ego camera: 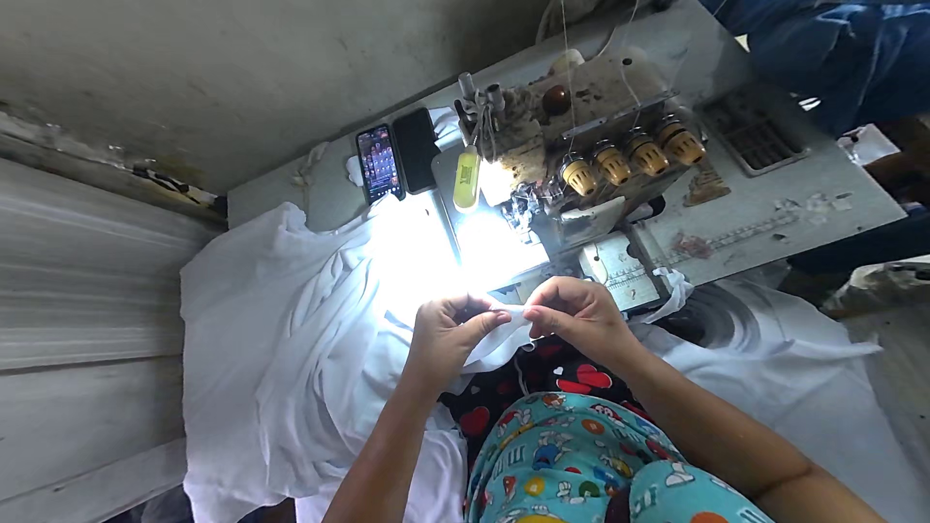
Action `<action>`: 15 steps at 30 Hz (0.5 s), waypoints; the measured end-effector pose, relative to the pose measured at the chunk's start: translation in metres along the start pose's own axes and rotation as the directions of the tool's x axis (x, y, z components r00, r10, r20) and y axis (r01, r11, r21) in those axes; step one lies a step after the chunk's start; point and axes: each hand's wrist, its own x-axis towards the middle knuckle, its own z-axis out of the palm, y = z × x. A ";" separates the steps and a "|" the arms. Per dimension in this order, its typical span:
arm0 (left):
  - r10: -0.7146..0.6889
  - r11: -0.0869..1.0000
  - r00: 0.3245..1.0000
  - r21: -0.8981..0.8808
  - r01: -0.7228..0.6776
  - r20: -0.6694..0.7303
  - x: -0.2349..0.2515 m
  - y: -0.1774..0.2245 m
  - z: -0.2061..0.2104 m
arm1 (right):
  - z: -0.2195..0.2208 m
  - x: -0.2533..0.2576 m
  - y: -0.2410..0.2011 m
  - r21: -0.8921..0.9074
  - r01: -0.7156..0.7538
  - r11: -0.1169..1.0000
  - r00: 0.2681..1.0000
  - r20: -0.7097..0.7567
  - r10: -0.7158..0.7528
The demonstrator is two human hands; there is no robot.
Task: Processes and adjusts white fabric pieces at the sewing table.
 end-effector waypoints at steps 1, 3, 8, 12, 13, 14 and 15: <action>-0.005 1.000 1.000 -0.015 0.005 0.009 0.000 -0.001 -0.001 | 0.000 0.000 0.000 -0.005 0.001 1.000 1.000 -0.004 -0.001; -0.006 1.000 1.000 -0.006 0.006 0.014 0.000 -0.002 -0.002 | -0.001 0.000 -0.001 -0.016 0.006 1.000 1.000 -0.013 -0.006; -0.014 0.999 1.000 0.030 0.015 -0.026 -0.001 -0.010 -0.003 | -0.001 -0.001 0.000 -0.064 0.020 0.998 1.000 -0.010 -0.021; -0.081 0.995 0.994 -0.065 0.076 -0.076 -0.006 -0.004 -0.003 | 0.005 0.002 -0.002 -0.038 0.046 0.998 0.998 0.049 -0.044; -0.078 0.994 0.993 -0.084 0.070 -0.092 -0.007 0.000 -0.003 | 0.008 0.005 -0.004 -0.028 0.080 0.996 0.994 0.078 -0.077; -0.033 0.997 0.994 -0.079 0.025 -0.107 -0.008 0.005 -0.004 | 0.011 0.008 -0.007 -0.024 0.123 0.992 0.987 0.103 -0.120; 0.060 0.997 0.990 -0.034 -0.065 -0.129 -0.007 0.007 -0.005 | 0.014 0.012 -0.011 -0.021 0.164 0.986 0.980 0.118 -0.161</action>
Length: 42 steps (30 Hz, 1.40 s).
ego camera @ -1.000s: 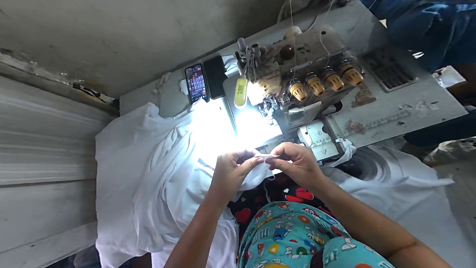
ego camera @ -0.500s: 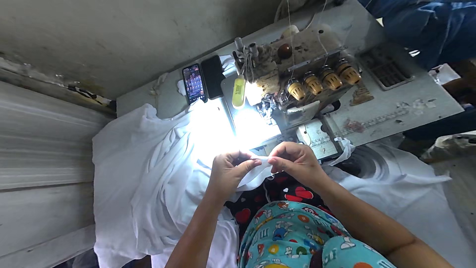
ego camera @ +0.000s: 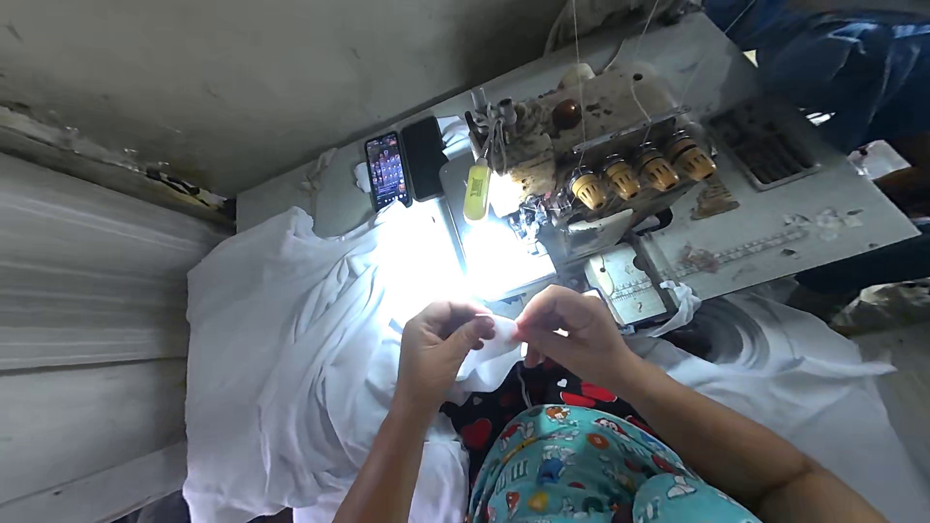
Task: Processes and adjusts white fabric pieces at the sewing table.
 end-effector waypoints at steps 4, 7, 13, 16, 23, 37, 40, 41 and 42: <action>0.484 0.802 0.874 0.419 -0.426 -0.038 0.020 -0.004 0.009 | 0.000 0.015 -0.007 0.003 0.005 1.000 0.998 -0.068 -0.005; 0.536 0.696 0.844 0.553 -0.457 0.023 0.045 -0.034 0.030 | -0.011 0.010 0.010 -0.006 -0.155 0.988 0.969 -0.194 0.151; 0.461 0.759 0.887 0.512 -0.402 0.014 0.054 -0.080 0.068 | -0.031 -0.011 0.027 -0.095 -0.341 0.935 0.892 -0.348 0.290; 0.448 0.697 0.893 0.611 -0.375 0.038 0.045 -0.070 0.072 | -0.033 -0.013 0.028 -0.112 -0.314 0.943 0.911 -0.314 0.266; 0.394 0.602 0.918 0.744 -0.289 0.038 0.027 -0.066 0.081 | -0.045 -0.008 0.042 -0.507 -0.133 0.852 0.972 -0.236 0.011; 0.235 0.652 0.961 0.710 -0.266 0.144 0.061 -0.056 0.047 | -0.042 -0.013 0.047 -0.786 -0.099 0.610 0.992 -0.129 -0.006; 0.258 0.672 0.953 0.680 -0.293 0.156 0.064 -0.060 0.043 | -0.042 -0.015 0.043 -0.775 -0.103 0.623 0.994 -0.109 0.029; 0.256 0.681 0.952 0.668 -0.301 0.169 0.066 -0.061 0.041 | -0.043 -0.017 0.041 -0.760 -0.109 0.641 0.994 -0.101 0.049; 0.244 0.691 0.952 0.656 -0.305 0.185 0.069 -0.061 0.037 | -0.043 -0.019 0.039 -0.740 -0.116 0.662 0.993 -0.093 0.071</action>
